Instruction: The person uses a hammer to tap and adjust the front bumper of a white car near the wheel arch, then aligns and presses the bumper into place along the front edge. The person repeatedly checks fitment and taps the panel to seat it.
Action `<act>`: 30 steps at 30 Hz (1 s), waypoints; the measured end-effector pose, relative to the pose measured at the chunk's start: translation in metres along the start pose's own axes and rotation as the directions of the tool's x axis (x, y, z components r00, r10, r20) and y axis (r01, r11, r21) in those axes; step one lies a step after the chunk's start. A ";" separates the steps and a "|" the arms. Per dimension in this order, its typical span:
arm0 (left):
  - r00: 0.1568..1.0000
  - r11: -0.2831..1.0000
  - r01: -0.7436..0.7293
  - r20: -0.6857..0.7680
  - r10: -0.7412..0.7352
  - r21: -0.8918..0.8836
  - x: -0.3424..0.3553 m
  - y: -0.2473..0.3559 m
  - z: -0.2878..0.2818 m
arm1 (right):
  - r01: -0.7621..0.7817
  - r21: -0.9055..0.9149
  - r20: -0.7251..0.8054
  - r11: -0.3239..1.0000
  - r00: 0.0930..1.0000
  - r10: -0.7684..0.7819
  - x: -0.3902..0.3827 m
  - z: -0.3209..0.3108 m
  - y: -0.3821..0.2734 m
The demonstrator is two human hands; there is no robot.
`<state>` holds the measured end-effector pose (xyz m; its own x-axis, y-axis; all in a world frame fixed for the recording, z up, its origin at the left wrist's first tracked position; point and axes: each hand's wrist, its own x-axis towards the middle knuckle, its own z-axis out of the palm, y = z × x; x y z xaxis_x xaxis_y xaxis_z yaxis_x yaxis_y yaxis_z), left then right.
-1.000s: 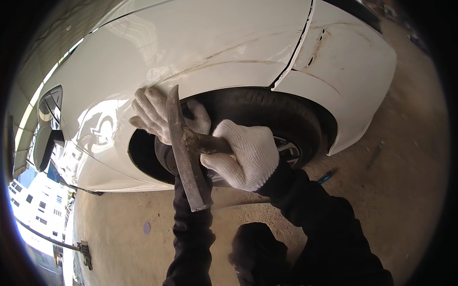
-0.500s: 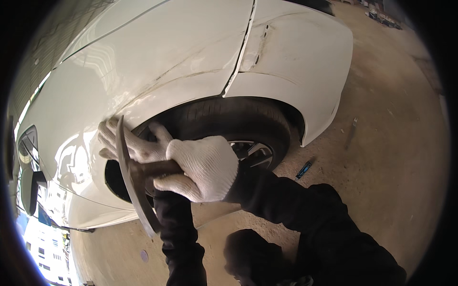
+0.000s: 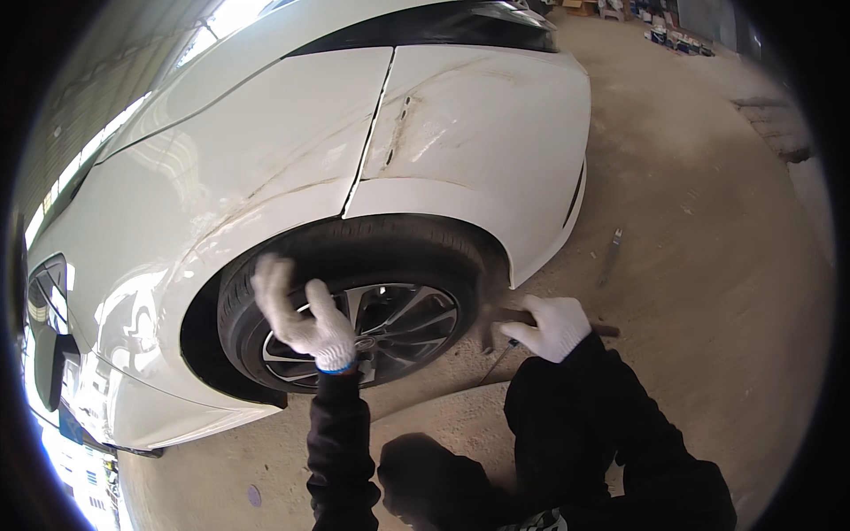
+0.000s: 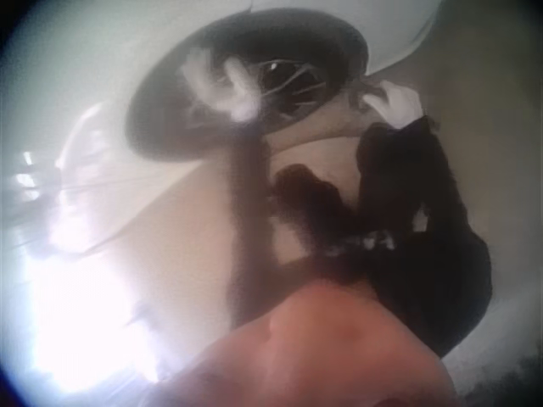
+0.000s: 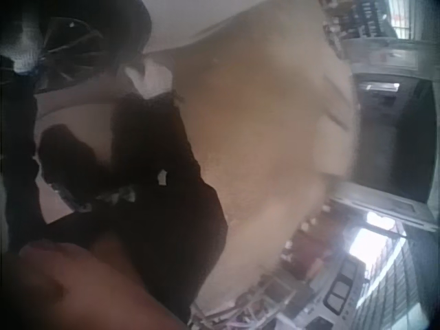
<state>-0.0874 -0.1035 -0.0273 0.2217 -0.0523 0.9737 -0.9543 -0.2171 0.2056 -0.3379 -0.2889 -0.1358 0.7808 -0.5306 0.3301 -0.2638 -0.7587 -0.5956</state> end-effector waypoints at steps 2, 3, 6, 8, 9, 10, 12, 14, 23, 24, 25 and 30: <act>0.809 0.554 0.559 0.258 -0.528 -0.617 -0.020 0.048 0.023 | -0.311 -0.154 0.088 0.938 0.941 0.327 -0.042 -0.007 0.063; 0.663 0.251 0.671 0.413 -0.625 -0.697 -0.021 0.071 0.040 | -0.437 -0.148 0.083 0.887 0.888 0.452 -0.071 -0.010 0.100; 0.532 -0.024 0.683 0.520 -0.668 -0.730 -0.007 0.098 0.075 | -0.692 -0.260 0.000 0.673 0.697 0.717 -0.172 0.002 0.195; 0.475 -0.071 0.662 0.492 -0.729 -0.746 -0.003 0.111 0.082 | -0.765 -0.271 -0.079 0.584 0.622 0.779 -0.242 0.013 0.236; 0.476 -0.056 0.633 0.446 -0.758 -0.772 0.001 0.131 0.085 | -0.827 -0.244 -0.093 0.507 0.540 0.837 -0.278 0.017 0.250; 0.473 -0.049 0.599 0.403 -0.783 -0.799 0.002 0.149 0.090 | -0.851 -0.260 -0.120 0.456 0.497 0.860 -0.321 0.024 0.280; 0.462 -0.166 0.513 0.434 -0.774 -0.842 -0.016 0.156 0.104 | -0.928 -0.177 -0.097 0.327 0.347 0.933 -0.369 0.040 0.294; 0.335 -0.299 0.492 0.495 -0.802 -0.817 -0.025 0.136 0.125 | -0.967 -0.079 -0.106 0.242 0.249 0.963 -0.410 0.058 0.313; 0.549 0.027 0.567 0.353 -0.758 -0.823 -0.028 0.164 0.136 | -0.842 -0.295 -0.062 0.451 0.488 0.871 -0.343 0.000 0.267; 0.540 0.070 0.590 0.329 -0.775 -0.805 -0.030 0.171 0.138 | -0.831 -0.294 -0.051 0.473 0.508 0.860 -0.332 -0.012 0.267; 0.524 0.095 0.620 0.320 -0.789 -0.779 -0.026 0.174 0.134 | -0.819 -0.293 -0.029 0.494 0.524 0.851 -0.319 -0.023 0.263; 0.491 0.096 0.701 0.381 -0.784 -0.707 -0.013 0.194 0.135 | -0.805 -0.108 0.026 0.584 0.585 0.811 -0.236 -0.086 0.181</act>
<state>-0.2483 -0.2761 -0.0132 0.9329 -0.2266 0.2798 -0.0780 0.6316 0.7714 -0.6183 -0.3335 -0.2588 0.2574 -0.9154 -0.3094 -0.8435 -0.0566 -0.5341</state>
